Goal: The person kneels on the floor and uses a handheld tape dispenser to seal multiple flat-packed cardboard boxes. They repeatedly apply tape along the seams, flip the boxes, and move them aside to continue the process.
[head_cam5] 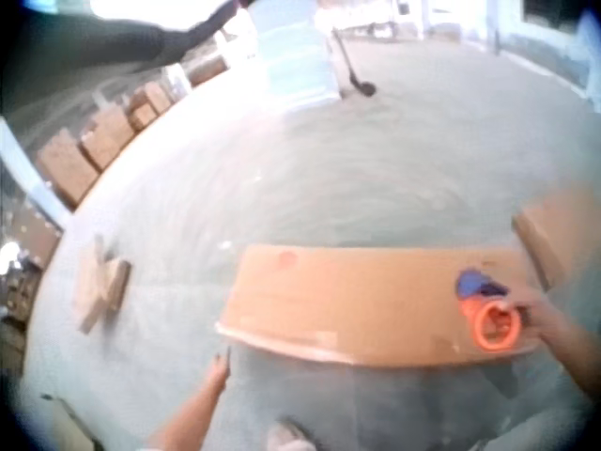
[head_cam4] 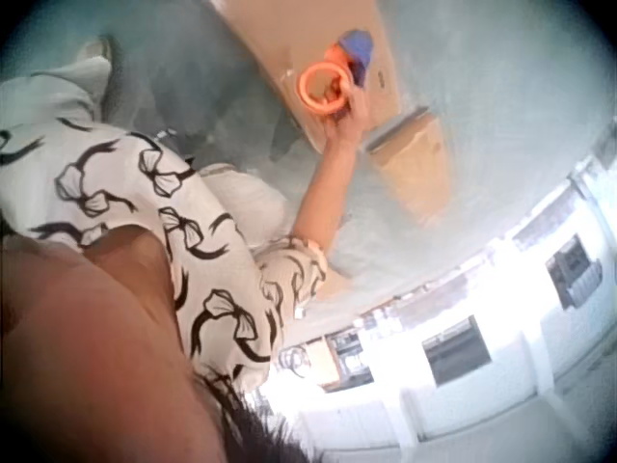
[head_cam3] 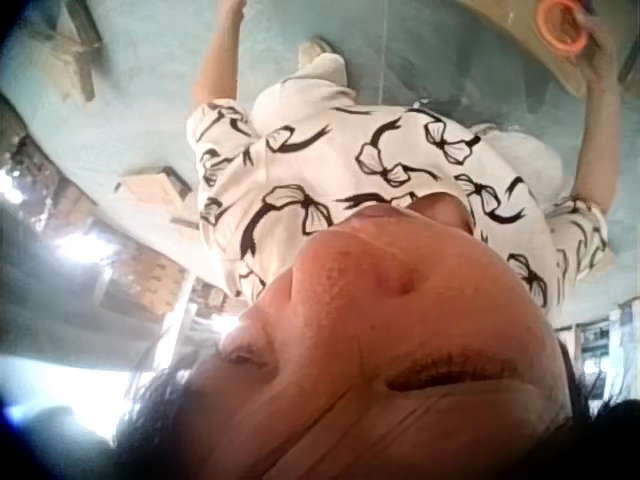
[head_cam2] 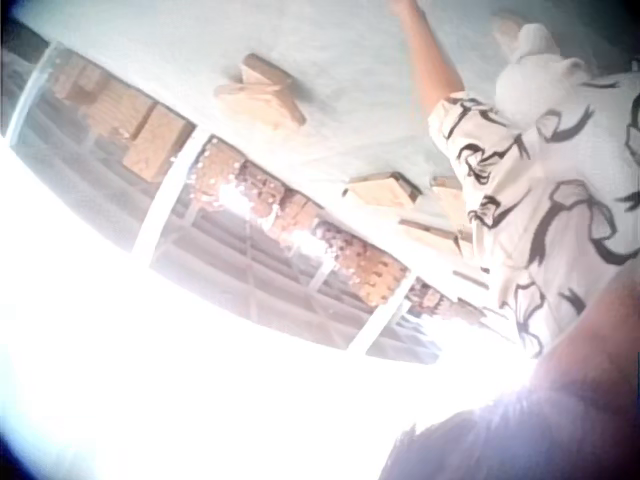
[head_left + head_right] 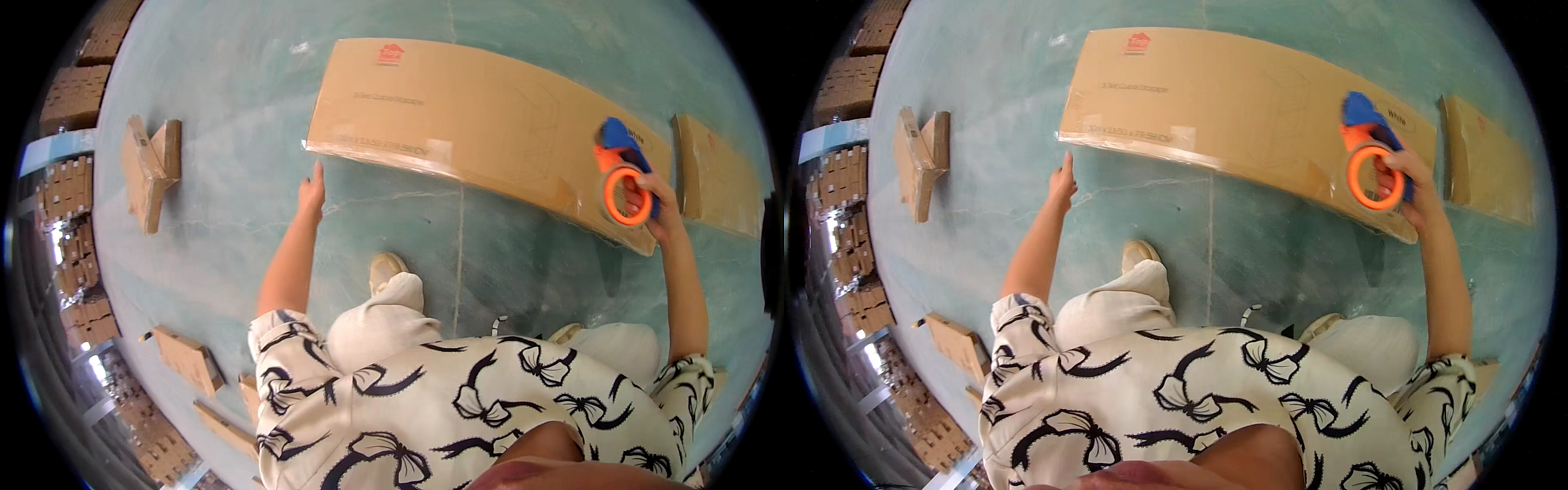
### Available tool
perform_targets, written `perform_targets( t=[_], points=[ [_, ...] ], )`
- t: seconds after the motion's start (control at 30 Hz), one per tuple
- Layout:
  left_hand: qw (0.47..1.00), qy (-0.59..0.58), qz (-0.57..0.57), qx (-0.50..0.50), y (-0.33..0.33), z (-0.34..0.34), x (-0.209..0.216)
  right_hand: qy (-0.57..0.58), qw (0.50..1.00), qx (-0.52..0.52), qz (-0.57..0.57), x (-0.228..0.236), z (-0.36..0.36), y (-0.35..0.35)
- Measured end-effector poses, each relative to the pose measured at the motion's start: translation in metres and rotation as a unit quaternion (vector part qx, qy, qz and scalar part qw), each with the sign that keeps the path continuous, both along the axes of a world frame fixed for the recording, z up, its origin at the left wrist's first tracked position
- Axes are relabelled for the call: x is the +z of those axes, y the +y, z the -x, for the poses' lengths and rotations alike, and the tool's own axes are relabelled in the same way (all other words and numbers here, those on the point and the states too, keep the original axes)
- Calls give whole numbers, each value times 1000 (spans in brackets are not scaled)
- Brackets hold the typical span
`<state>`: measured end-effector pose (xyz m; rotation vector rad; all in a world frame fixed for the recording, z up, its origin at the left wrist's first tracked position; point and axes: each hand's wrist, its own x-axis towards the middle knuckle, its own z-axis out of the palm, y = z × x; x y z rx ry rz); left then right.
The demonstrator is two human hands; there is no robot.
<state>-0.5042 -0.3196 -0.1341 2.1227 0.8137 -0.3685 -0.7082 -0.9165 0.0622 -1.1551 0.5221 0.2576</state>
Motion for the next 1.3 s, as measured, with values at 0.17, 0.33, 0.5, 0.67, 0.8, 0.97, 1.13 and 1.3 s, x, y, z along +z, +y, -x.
perform_targets(
  t=[0.17, 0.33, 0.5, 0.67, 0.8, 0.97, 1.13, 1.3],
  points=[
    [953, -271, 27, 136, -148, 14, 5, 35, 990, 138, 21, 56, -36, 28],
    [965, -221, -99, -103, -141, -64, 22, 113, 981, 157, 2, 52, -96, 128],
    [975, -60, -134, -168, -123, -102, 46, 138, 983, 111, 37, 25, -111, 154],
    [847, -506, -137, -94, -168, -25, 29, 136, 987, -80, -24, 30, -125, 139],
    [598, -593, -64, -535, -224, 26, 15, 159, 986, -43, -34, 33, -128, 154],
    [500, -548, -179, -646, -267, 18, 33, 168, 983, -68, 8, 38, -124, 169],
    [493, -539, -43, -682, -294, 20, 37, 127, 992, -13, -24, 44, -136, 185],
    [834, -425, -68, -345, -194, -36, 55, 93, 994, 50, -18, 35, -147, 161]
  ],
)
